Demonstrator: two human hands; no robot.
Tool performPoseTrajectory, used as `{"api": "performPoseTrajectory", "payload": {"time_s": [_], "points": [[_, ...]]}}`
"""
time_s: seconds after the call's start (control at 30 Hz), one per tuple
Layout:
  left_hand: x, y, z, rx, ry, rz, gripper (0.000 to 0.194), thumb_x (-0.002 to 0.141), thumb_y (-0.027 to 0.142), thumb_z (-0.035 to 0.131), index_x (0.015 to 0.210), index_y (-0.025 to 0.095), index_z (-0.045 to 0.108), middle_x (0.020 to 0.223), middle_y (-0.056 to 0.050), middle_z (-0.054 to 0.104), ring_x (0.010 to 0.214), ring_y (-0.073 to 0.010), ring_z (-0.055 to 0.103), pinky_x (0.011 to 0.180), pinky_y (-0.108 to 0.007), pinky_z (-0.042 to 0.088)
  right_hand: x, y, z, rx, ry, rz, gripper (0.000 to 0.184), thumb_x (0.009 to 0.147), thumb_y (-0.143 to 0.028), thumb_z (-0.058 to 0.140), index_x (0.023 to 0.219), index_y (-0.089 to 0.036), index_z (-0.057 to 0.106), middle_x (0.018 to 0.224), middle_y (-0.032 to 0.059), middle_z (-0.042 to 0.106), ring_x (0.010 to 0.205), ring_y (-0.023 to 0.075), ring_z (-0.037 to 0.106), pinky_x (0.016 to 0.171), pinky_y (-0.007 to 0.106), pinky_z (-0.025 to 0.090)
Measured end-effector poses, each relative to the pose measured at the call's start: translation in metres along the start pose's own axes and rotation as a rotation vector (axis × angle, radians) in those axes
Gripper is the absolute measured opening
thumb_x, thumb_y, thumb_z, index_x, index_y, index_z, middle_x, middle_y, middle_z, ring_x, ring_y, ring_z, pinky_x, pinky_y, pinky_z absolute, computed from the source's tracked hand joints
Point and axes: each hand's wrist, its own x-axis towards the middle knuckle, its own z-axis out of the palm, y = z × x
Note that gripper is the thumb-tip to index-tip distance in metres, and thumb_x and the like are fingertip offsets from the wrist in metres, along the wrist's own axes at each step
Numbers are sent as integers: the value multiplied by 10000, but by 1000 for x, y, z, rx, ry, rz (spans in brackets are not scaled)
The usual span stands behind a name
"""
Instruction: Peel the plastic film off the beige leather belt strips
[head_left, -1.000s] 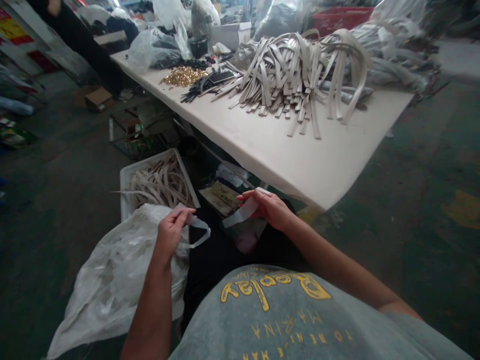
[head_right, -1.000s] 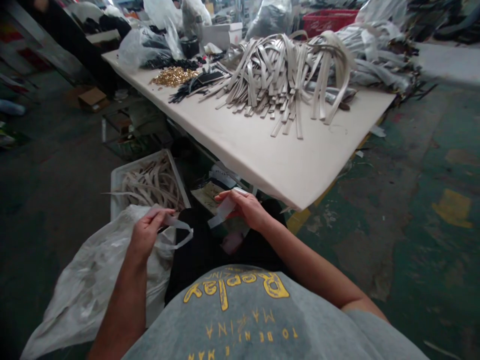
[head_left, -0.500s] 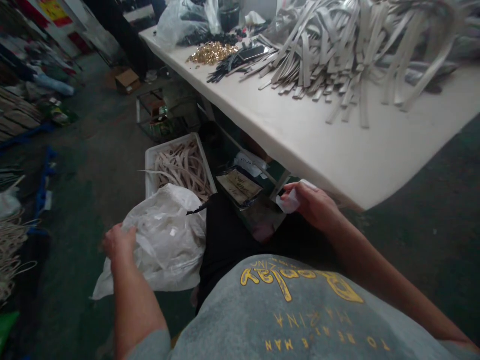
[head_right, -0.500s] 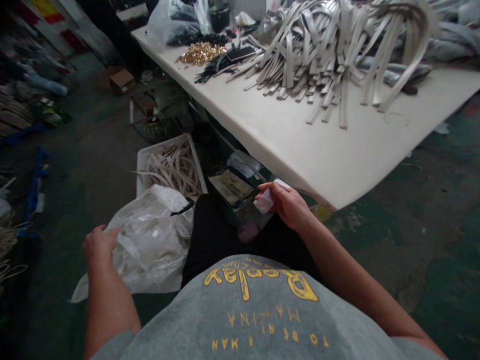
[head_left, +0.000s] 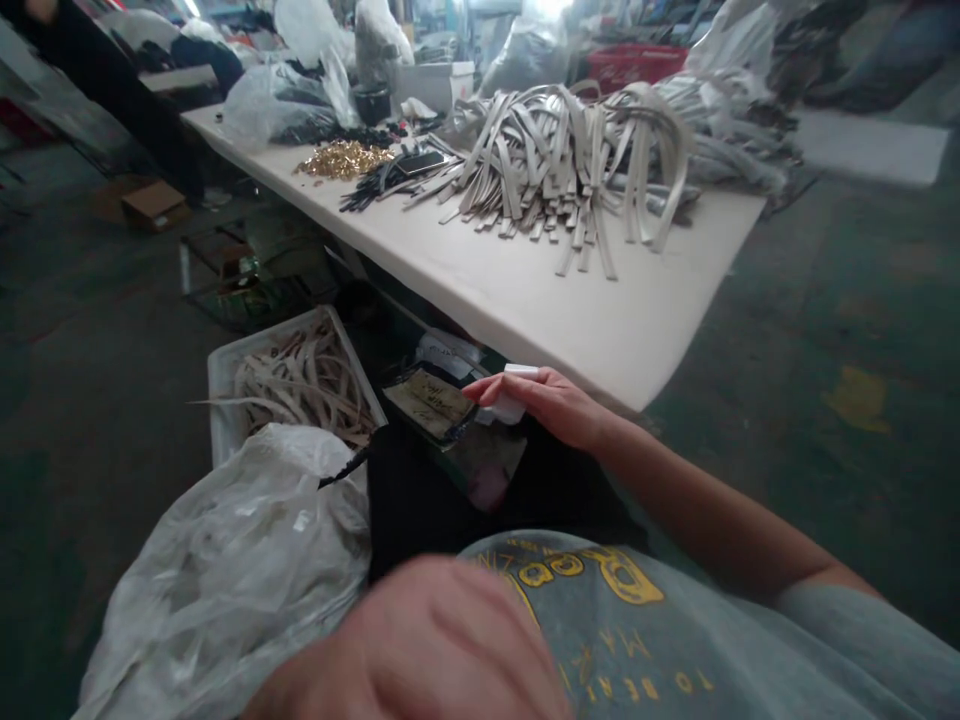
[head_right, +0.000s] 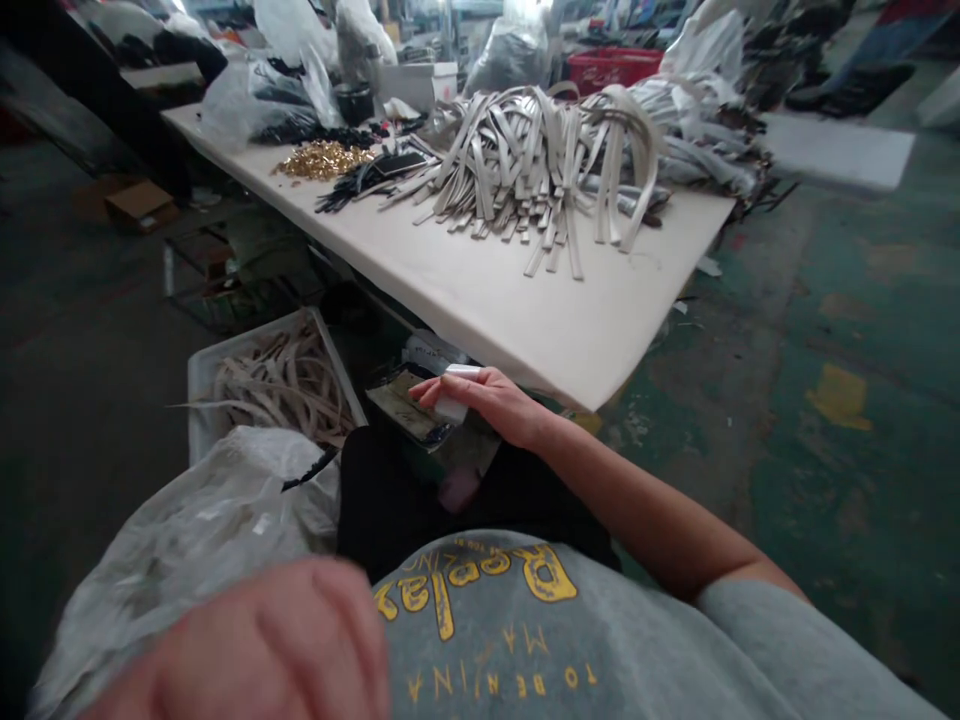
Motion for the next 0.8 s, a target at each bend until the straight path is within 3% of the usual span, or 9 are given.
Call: {"api": "performPoseTrajectory", "payload": {"time_s": [0.1, 0.13, 0.2, 0.3, 0.47, 0.63, 0.8], "points": [[55, 16, 40, -287, 147, 370, 500, 605, 677, 746, 1007, 385, 692, 1080, -47, 722, 1113, -315, 637, 809, -449, 565, -6, -12, 2, -116, -59, -9, 401, 956, -505, 521, 943, -186, 764, 1349, 51, 631, 1073, 191, 632, 965, 339, 475], [71, 19, 53, -346, 133, 443, 516, 611, 633, 782, 1031, 350, 681, 1129, -46, 705, 1167, -301, 610, 891, -430, 541, -7, -15, 4, -144, -76, -22, 401, 951, -511, 524, 950, -191, 766, 1376, 45, 609, 1084, 193, 626, 972, 344, 472], [95, 19, 77, -389, 9, 466, 567, 618, 550, 831, 1093, 288, 664, 1178, -54, 684, 1184, -283, 598, 962, -391, 498, -6, -18, 9, -190, -100, -60, 408, 932, -529, 542, 942, -191, 771, 1383, 47, 595, 1110, 205, 615, 981, 358, 469], [109, 7, 96, -394, -169, 355, 535, 651, 486, 833, 1081, 207, 679, 1038, -66, 721, 988, -241, 663, 874, -335, 505, 4, -19, 12, -276, -84, -90, 410, 918, -538, 553, 914, -192, 773, 1369, 55, 593, 1134, 226, 601, 938, 360, 497], [103, -23, 95, -465, -108, 186, 338, 789, 466, 721, 946, 171, 673, 626, 16, 639, 570, -109, 552, 618, -244, 443, 31, -15, -13, -455, 35, -114, 413, 910, -543, 562, 912, -187, 772, 1292, 62, 639, 1104, 241, 606, 964, 394, 482], [95, -49, 79, -599, -42, 78, 466, 727, 473, 773, 1056, 166, 655, 603, 46, 581, 501, -77, 487, 547, -220, 411, 64, -8, -52, -434, 172, -66, 429, 925, -494, 553, 877, -118, 754, 1161, 87, 701, 1091, 269, 617, 1038, 464, 409], [87, -62, 69, -670, 53, 22, 501, 693, 471, 800, 1066, 173, 649, 617, 52, 572, 512, -64, 486, 559, -203, 418, 95, 0, -68, -287, 230, 24, 357, 919, -482, 573, 861, -177, 749, 1018, 50, 731, 967, 232, 629, 922, 401, 480]]}}
